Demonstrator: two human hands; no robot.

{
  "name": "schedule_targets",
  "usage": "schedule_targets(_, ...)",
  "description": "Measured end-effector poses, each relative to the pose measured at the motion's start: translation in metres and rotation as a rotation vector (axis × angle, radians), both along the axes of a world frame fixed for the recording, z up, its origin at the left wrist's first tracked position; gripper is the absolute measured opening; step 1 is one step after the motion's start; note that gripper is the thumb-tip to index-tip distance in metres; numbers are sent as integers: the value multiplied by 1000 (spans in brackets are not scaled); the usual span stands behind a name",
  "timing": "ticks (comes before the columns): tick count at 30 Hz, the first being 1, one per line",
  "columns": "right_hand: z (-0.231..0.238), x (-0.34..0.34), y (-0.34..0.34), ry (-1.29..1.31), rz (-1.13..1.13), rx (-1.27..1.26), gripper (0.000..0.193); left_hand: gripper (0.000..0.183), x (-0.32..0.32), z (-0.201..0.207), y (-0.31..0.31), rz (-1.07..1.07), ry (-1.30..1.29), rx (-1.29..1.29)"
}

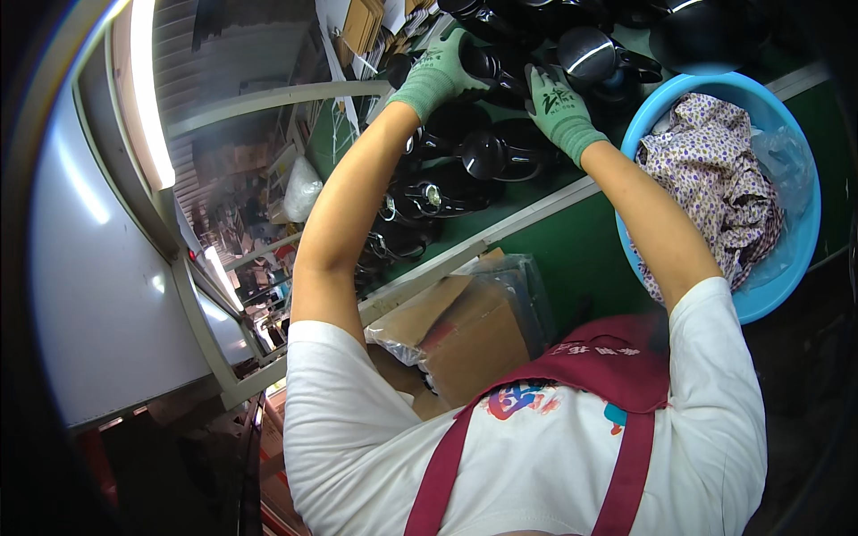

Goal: The person repeatedly picks up black kettle bodies and white lids from a bin, then places the lids onto the kettle bodies on a green workbench. The person handles the items one at a time and arranges the assembled kettles on the bench.

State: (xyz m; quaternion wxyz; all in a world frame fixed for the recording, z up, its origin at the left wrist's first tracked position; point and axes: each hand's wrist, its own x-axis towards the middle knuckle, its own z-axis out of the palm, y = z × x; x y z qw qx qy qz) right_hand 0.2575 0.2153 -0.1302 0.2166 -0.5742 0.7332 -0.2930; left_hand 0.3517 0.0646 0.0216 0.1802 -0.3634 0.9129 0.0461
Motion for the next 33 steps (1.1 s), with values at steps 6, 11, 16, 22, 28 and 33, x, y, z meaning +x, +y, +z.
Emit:
schedule_targets(6,-3,-2,-1,30,-14,-21,62,85,-4,-6,-3,276,85,92)
schedule_targets(11,-3,-2,0,22,-21,-27,60,79,-1,-22,-26,151,65,94)
schedule_targets(16,-3,-1,-1,35,-26,-48,59,72,20,-36,-65,-648,-311,120)
schedule_targets(22,-7,-16,1,50,-28,114,66,75,-18,-46,-73,68,-159,635)
schedule_targets(28,2,17,-4,79,32,-18,65,77,56,-65,-106,-390,-323,265)
schedule_targets(33,-14,-4,1,65,-59,-39,55,107,-17,-12,-9,-376,-136,-118)
